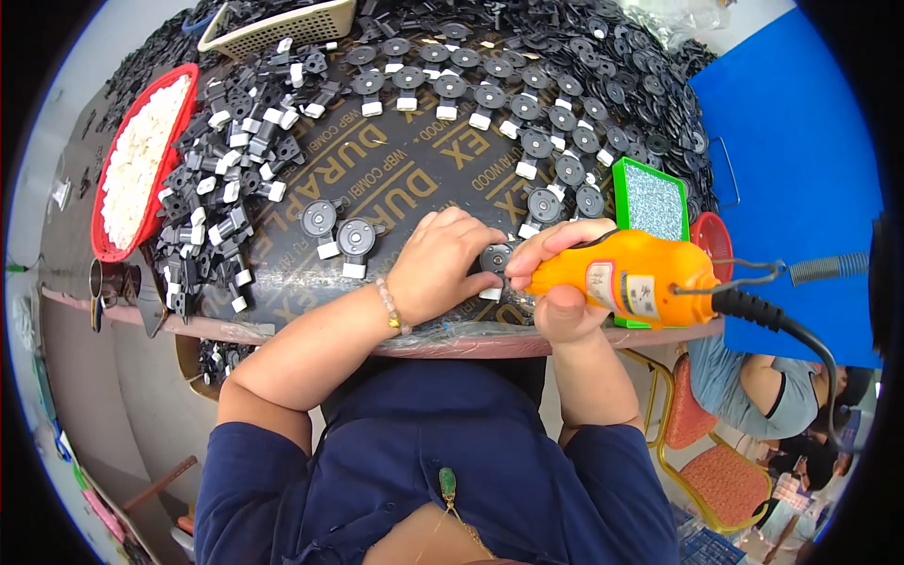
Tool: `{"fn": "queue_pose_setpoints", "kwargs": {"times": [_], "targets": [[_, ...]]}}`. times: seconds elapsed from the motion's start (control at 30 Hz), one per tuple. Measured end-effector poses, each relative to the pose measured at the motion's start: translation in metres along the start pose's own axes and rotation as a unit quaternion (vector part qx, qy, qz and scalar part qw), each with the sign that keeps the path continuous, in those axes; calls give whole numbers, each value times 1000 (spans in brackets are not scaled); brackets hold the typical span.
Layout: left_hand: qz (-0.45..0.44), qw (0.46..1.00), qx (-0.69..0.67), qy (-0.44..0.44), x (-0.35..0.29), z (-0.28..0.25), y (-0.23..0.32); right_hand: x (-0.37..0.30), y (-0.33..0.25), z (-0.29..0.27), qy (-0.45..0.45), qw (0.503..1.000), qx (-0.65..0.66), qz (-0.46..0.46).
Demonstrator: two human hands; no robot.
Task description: The person assembles plastic components by fitting circular pieces onto plastic bases and securing them with screws using an electric screwdriver.
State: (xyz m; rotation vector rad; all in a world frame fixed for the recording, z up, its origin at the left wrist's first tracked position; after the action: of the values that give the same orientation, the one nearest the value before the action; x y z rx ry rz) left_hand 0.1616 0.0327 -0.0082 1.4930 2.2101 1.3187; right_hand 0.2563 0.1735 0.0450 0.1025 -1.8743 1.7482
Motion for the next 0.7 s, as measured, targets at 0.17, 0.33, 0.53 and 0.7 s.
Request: {"fn": "queue_pose_setpoints", "kwargs": {"times": [0.17,0.33,0.53,0.7], "targets": [[-12,999,42,-32,-6,-12,19,8,0,-8,-14,1000,7,14],[-61,976,207,-16,-41,-73,18,6,-30,-48,38,987,26,-154],[-112,976,183,-22,-48,-146,-13,-13,-39,-117,129,980,-70,-136],[-25,955,276,106,42,-170,-83,-16,-41,-112,170,975,-76,-124]]}}
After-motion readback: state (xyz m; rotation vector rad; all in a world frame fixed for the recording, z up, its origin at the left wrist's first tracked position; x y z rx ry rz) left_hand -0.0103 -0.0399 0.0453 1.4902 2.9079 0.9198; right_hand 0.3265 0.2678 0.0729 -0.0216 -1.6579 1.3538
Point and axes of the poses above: each hand's wrist, its own x-axis towards the middle knuckle, its own z-axis out of the palm, y = z × x, the point moved 1 cm from there along x, towards the middle knuckle, and after that the axes turned 11 degrees about -x, right-handed, at the moved point
